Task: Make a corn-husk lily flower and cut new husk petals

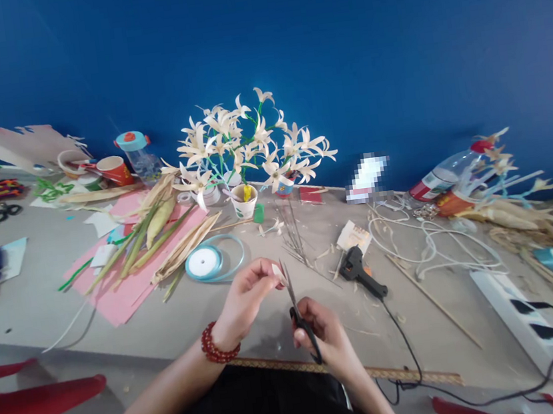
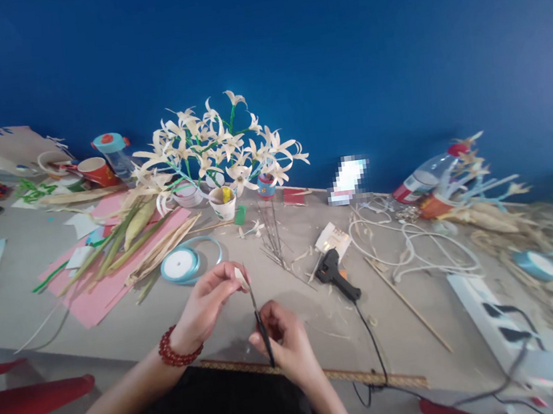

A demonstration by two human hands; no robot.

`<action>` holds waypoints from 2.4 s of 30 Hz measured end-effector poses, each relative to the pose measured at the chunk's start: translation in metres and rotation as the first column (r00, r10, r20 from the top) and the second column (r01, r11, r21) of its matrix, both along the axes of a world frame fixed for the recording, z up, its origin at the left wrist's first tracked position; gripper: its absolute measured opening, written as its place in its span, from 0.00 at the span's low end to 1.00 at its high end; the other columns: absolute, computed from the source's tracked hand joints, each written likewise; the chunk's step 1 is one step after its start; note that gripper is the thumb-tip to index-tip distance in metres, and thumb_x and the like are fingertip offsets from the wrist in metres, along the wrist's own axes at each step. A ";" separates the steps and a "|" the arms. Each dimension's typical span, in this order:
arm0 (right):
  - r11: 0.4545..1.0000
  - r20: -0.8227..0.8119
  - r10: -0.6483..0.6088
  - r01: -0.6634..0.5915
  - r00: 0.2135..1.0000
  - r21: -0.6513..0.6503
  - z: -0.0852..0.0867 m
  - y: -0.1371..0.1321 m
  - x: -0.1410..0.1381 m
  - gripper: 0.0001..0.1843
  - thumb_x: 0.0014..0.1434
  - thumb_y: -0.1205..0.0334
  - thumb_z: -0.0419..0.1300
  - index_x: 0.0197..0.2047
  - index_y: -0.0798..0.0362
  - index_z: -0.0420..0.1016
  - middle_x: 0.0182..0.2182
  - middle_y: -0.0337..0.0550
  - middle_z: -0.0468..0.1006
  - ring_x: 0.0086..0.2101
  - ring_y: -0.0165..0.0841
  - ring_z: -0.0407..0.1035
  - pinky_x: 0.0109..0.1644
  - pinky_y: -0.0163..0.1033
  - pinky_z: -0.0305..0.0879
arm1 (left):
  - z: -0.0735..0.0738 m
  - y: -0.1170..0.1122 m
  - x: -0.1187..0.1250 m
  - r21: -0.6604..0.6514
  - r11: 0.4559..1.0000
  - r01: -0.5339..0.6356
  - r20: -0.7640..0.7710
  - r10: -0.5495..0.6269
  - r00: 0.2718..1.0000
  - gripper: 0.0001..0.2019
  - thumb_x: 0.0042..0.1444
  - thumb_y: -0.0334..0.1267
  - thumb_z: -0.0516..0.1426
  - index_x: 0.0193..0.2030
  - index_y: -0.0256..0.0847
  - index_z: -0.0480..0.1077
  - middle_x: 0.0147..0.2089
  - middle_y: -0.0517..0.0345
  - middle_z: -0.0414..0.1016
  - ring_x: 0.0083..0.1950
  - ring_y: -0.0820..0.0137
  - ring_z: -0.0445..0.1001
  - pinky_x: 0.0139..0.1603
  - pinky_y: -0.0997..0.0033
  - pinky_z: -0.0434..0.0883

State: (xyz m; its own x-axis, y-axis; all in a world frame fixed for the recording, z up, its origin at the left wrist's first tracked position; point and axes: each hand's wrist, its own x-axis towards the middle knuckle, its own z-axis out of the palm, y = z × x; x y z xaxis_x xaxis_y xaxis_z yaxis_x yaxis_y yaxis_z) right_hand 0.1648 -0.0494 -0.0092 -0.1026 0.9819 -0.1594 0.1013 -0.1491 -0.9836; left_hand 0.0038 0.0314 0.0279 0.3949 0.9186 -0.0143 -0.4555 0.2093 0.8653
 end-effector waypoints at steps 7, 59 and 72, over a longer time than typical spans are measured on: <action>1.000 -0.028 -0.002 0.002 1.000 -0.011 0.001 -0.001 -0.001 0.29 0.50 0.34 0.64 0.29 0.51 0.62 0.19 0.32 0.64 0.20 0.27 0.60 0.25 0.33 0.52 | 0.000 0.000 -0.001 0.004 1.000 0.008 -0.010 -0.008 1.000 0.06 0.57 0.33 0.60 0.31 0.38 0.65 0.35 0.58 0.71 0.37 0.72 0.68 0.43 0.70 0.67; 0.992 -0.151 0.072 -0.086 0.986 -0.091 0.006 -0.007 0.011 0.30 0.48 0.33 0.65 0.26 0.50 0.60 0.15 0.33 0.68 0.15 0.26 0.59 0.21 0.31 0.52 | 0.015 0.009 -0.007 0.071 0.971 0.228 -0.219 -0.208 0.953 0.09 0.54 0.37 0.61 0.29 0.38 0.65 0.32 0.56 0.73 0.35 0.69 0.71 0.41 0.67 0.67; 0.991 -0.150 0.091 -0.104 0.985 -0.081 0.007 -0.009 0.011 0.30 0.50 0.31 0.62 0.26 0.49 0.58 0.13 0.33 0.68 0.15 0.26 0.56 0.22 0.32 0.49 | 0.013 0.008 -0.009 0.066 0.967 0.245 -0.201 -0.228 0.953 0.08 0.55 0.37 0.61 0.30 0.39 0.66 0.32 0.56 0.73 0.35 0.69 0.71 0.41 0.68 0.67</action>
